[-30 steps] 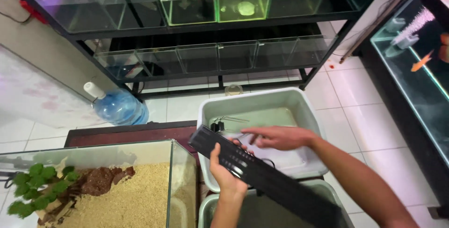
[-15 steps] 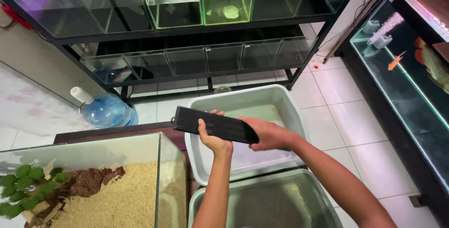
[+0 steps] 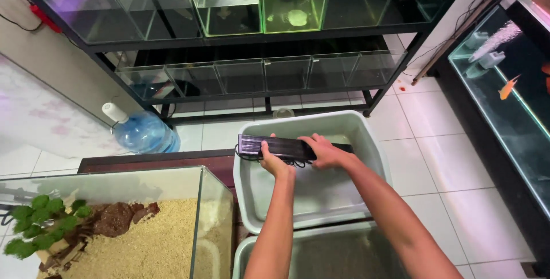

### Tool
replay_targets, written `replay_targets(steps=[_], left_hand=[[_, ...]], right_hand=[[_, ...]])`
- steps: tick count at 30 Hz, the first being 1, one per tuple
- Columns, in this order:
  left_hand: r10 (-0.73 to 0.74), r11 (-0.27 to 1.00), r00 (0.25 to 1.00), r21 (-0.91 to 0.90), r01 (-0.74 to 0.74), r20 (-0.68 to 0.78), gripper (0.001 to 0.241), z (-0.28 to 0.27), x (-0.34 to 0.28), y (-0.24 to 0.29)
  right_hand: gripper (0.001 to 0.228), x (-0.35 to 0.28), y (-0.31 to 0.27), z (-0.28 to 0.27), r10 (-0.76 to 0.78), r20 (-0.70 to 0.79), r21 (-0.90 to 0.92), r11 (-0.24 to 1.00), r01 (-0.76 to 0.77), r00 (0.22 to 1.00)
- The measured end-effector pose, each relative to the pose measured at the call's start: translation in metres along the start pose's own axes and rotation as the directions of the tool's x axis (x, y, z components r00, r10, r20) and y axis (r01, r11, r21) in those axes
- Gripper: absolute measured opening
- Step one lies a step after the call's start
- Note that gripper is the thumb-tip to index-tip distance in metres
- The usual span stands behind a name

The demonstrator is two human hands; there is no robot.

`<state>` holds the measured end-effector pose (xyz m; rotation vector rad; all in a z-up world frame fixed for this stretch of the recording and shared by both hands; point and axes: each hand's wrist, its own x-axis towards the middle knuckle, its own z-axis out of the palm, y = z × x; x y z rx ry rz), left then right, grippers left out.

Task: Removing an LED light bar and a water filter from a glass aquarium tank and placing them into a plastic bin.

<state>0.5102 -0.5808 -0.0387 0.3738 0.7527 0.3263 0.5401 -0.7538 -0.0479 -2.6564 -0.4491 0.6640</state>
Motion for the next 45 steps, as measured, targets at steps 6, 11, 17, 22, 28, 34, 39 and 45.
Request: replay_targets(steps=[6, 11, 17, 22, 28, 34, 39, 45], left_hand=[[0.105, 0.825, 0.993, 0.561, -0.062, -0.045, 0.074, -0.011, 0.044, -0.022], [0.074, 0.562, 0.993, 0.819, -0.115, 0.089, 0.11, -0.01, 0.02, 0.005], [0.02, 0.397, 0.997, 0.914, -0.08, 0.078, 0.125, -0.043, 0.02, 0.008], [-0.107, 0.42, 0.992, 0.907, -0.02, 0.072, 0.114, -0.072, 0.017, -0.01], [-0.232, 0.606, 0.971, 0.79, 0.093, 0.064, 0.059, -0.075, 0.039, -0.053], [0.066, 0.709, 0.974, 0.697, 0.107, -0.216, 0.052, -0.072, 0.079, -0.112], [0.027, 0.907, 0.962, 0.411, 0.091, -0.271, 0.055, -0.055, 0.072, -0.103], [-0.009, 0.995, 0.979, 0.097, 0.029, -0.203, 0.084, -0.006, -0.004, -0.035]], right_hand=[[0.108, 0.027, 0.013, 0.01, 0.046, -0.019, 0.012, 0.999, -0.046, 0.999], [0.1, 0.025, 0.016, 0.006, 0.05, -0.011, 0.0, 0.999, -0.05, 0.999], [0.097, 0.043, 0.022, 0.043, -0.036, -0.23, -0.184, 0.983, -0.007, 0.973], [0.098, 0.041, 0.012, 0.058, -0.148, -0.422, -0.391, 0.92, -0.032, 0.894], [0.085, 0.041, 0.009, 0.057, -0.155, -0.516, -0.367, 0.929, -0.053, 0.843], [0.085, 0.042, 0.007, 0.034, 0.009, -0.328, -0.363, 0.922, -0.134, 0.945], [0.101, -0.004, -0.031, -0.009, 0.038, -0.157, -0.289, 0.954, -0.082, 0.987], [0.105, -0.013, -0.038, 0.009, 0.0, -0.094, -0.306, 0.952, -0.029, 0.996]])
